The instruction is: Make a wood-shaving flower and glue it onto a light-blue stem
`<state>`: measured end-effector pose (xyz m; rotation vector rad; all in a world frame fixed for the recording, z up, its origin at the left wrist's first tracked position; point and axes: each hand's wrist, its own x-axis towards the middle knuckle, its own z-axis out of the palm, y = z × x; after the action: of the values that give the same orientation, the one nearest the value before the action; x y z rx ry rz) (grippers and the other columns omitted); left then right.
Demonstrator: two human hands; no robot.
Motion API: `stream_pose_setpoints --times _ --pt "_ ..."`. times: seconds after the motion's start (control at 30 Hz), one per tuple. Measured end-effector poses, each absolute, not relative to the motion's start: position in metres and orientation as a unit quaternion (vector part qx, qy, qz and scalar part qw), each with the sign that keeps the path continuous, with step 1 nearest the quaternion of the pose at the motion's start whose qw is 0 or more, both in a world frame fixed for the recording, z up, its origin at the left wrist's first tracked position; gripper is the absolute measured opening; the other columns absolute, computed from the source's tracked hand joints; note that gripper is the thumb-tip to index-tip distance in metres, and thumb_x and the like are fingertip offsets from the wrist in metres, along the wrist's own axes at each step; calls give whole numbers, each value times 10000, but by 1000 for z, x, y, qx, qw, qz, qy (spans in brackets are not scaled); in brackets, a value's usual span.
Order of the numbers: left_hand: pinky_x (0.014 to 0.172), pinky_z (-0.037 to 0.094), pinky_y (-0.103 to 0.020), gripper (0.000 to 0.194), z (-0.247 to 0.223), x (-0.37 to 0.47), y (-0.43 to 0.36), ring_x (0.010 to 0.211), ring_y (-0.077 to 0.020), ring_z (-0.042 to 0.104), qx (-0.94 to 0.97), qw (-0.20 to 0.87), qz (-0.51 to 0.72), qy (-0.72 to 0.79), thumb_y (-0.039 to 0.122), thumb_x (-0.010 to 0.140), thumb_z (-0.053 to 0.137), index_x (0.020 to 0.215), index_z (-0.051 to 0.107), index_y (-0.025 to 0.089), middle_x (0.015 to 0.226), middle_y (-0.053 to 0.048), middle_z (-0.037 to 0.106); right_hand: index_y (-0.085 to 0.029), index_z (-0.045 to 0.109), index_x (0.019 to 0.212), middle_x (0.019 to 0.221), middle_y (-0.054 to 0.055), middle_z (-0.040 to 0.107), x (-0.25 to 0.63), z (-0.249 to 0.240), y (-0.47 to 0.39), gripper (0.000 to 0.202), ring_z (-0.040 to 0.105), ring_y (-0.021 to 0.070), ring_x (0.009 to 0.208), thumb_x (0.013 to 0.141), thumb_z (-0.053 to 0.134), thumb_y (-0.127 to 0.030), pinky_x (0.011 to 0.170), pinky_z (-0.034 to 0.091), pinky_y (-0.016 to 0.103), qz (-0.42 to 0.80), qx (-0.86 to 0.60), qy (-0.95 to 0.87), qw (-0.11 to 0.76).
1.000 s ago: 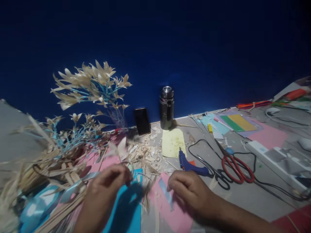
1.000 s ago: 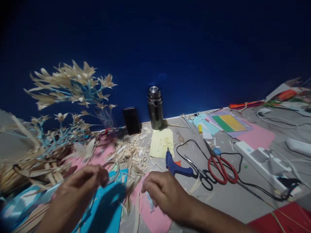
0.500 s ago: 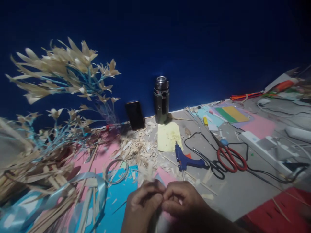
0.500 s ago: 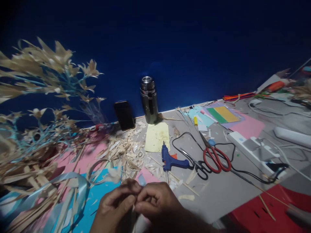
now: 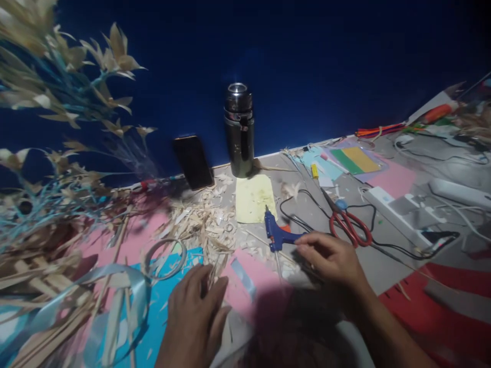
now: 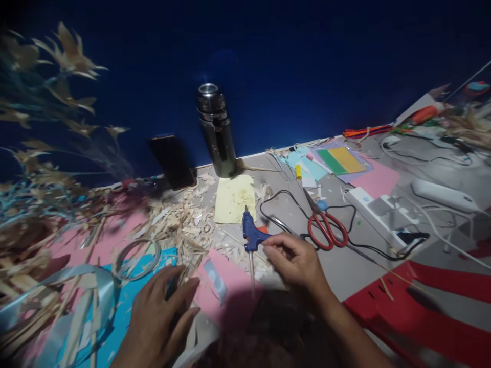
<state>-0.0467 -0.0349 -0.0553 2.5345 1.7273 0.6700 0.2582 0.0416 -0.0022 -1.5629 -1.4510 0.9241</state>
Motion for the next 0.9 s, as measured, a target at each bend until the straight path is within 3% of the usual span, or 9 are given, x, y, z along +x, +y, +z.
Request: stream_pose_setpoints --times 0.1,0.2,0.3,0.4,0.5,0.6,0.7,0.8,0.9 --pt "978 454 -575 317 -44 -61 -36 1228 -371 531 775 6 253 580 240 872 657 1185 691 276 1270 -142 614 -184 758 787 553 -20 606 242 -11 37 151 516 125 475 785 688 -318 449 397 217 412 -600 -598 336" --pt "1008 453 -455 197 -21 -69 -40 1140 -280 599 673 99 352 643 227 917 590 1059 710 293 1183 -67 656 -193 707 727 605 -12 624 223 -18 33 114 544 130 541 809 643 -241 512 407 222 427 -520 -674 306" --pt "827 481 -343 159 -1 -68 -47 888 -227 634 529 173 450 698 235 918 561 805 669 263 911 -24 665 -203 631 675 640 1 627 207 -22 31 184 547 136 585 852 579 -198 576 406 242 396 -442 -746 304" --pt "585 413 -306 288 5 -60 -51 623 -190 521 465 252 500 686 245 912 530 624 524 247 649 7 525 -213 596 670 644 5 629 199 -21 32 190 543 142 590 851 553 -175 585 394 250 368 -423 -775 292" --pt "552 415 -292 211 2 -47 -47 587 -182 526 504 271 435 695 262 932 509 763 637 253 662 5 592 -209 605 694 647 4 626 197 -18 34 158 544 142 594 832 547 -159 591 386 249 346 -446 -772 291" --pt "763 499 -333 206 -1 -29 -30 837 -230 656 632 282 334 640 276 949 509 1010 702 239 928 -61 738 -200 596 670 612 -10 599 199 -14 34 152 527 130 570 811 572 -148 573 370 240 344 -485 -755 275" --pt "798 485 -400 224 -2 -13 -5 879 -271 619 713 219 230 625 250 955 478 969 697 207 911 -97 700 -195 597 666 590 -18 576 203 -11 31 147 505 126 552 806 582 -153 559 358 240 331 -490 -757 278" --pt "764 461 -418 130 -6 -2 13 882 -302 587 724 138 119 666 230 909 567 889 682 173 908 -125 657 -194 601 667 579 -21 563 207 -10 28 159 484 125 537 818 572 -156 558 358 242 323 -481 -761 290" --pt "750 440 -393 118 -15 3 19 872 -284 578 733 101 96 665 155 897 564 862 675 174 912 -119 653 -196 611 665 566 -26 560 210 -12 27 163 470 121 521 815 574 -147 552 356 242 330 -493 -750 293"
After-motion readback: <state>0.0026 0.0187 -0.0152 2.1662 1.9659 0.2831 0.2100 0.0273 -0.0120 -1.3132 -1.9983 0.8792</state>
